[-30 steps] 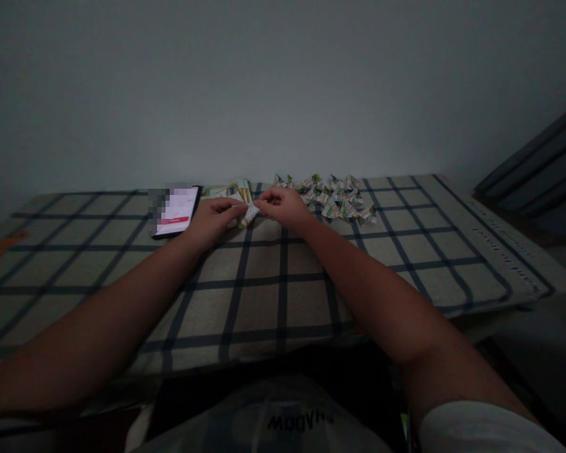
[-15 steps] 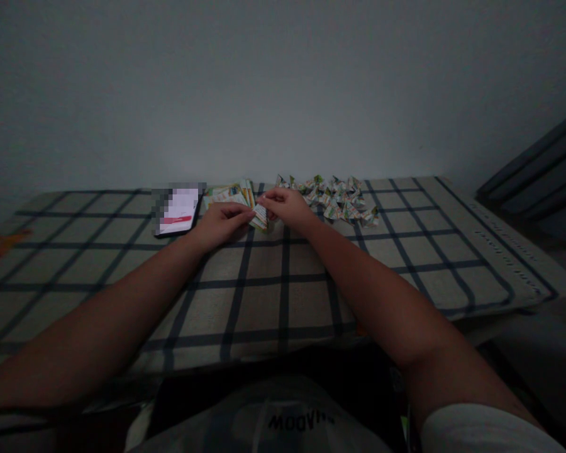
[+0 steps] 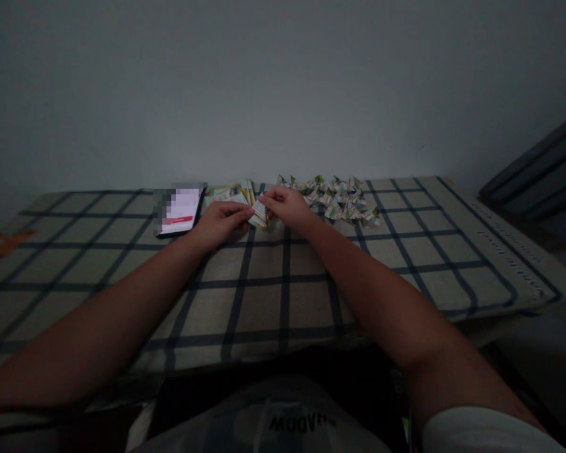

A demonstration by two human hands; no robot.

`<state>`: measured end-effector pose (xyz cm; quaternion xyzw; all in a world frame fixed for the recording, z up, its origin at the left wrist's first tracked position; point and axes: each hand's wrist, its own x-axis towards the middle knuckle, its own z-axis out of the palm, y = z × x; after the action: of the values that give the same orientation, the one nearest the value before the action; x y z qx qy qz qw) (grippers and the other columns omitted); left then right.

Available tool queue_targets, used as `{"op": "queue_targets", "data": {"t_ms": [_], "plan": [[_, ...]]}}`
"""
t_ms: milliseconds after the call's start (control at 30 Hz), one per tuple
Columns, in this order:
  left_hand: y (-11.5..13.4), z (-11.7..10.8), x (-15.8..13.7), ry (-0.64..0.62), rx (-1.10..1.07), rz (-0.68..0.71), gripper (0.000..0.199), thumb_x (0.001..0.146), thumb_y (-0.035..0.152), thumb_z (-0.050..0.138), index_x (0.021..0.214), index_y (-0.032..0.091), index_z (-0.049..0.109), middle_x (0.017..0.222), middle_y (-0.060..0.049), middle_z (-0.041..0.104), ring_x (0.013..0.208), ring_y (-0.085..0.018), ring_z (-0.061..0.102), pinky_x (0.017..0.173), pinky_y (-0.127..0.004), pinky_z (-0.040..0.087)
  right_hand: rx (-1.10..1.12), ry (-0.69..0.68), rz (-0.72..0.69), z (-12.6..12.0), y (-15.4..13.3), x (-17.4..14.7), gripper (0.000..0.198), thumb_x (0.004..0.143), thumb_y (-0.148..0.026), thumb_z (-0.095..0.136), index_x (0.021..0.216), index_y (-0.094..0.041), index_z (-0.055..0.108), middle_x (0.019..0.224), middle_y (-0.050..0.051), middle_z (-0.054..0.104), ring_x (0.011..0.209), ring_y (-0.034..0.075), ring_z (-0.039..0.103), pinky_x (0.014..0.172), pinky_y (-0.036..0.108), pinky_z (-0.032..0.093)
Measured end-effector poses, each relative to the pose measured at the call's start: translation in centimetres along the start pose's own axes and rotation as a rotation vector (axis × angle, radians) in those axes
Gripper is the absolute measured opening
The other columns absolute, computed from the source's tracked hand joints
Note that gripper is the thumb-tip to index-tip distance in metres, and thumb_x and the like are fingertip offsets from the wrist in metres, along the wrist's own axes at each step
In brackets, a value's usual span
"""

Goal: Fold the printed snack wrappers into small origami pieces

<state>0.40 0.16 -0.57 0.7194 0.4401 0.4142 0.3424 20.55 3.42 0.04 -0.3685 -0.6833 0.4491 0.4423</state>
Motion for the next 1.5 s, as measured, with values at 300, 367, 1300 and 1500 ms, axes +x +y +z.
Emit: {"op": "queue_targets", "data": {"t_ms": [300,367,1300,1500], "plan": [[-0.60,-0.23,0.40,0.035,0.055,0.065,0.037,0.088,0.050,0.064,0.068,0.020,0.072,0.063,-0.001,0.061,0.062,-0.016,0.052,0.062,-0.029,0.040,0.060,-0.065,0.085,-0.04,0.17,-0.17,0.018,0.083,-0.034,0.075,0.079,-0.017,0.069,0.070,0.000,0.069,0.060,0.010,0.061,0.059,0.022,0.054],[-0.49,-0.23,0.36,0.019,0.061,0.069,0.035,0.088,0.049,0.064,0.071,0.020,0.074,0.063,-0.002,0.061,0.062,-0.016,0.052,0.062,-0.030,0.040,0.037,-0.071,0.079,-0.18,0.20,-0.12,0.017,0.084,-0.032,0.073,0.077,-0.017,0.068,0.067,0.000,0.067,0.059,0.010,0.060,0.059,0.023,0.053],[-0.09,0.27,0.20,0.169,-0.013,-0.019,0.032,0.081,0.049,0.073,0.074,0.019,0.074,0.064,-0.002,0.064,0.063,-0.016,0.054,0.063,-0.030,0.043,0.037,-0.105,0.121,0.17,-0.04,-0.26,0.012,0.087,-0.013,0.071,0.076,-0.016,0.065,0.060,-0.002,0.064,0.054,0.010,0.062,0.056,0.022,0.053],[-0.48,0.06,0.44,0.190,0.015,-0.046,0.036,0.082,0.052,0.072,0.075,0.016,0.073,0.064,-0.002,0.064,0.059,-0.014,0.052,0.056,-0.027,0.038,0.116,-0.128,0.164,0.45,0.31,-0.19,0.009,0.085,-0.011,0.072,0.092,-0.015,0.069,0.069,-0.001,0.068,0.057,0.010,0.064,0.057,0.022,0.055]]}}
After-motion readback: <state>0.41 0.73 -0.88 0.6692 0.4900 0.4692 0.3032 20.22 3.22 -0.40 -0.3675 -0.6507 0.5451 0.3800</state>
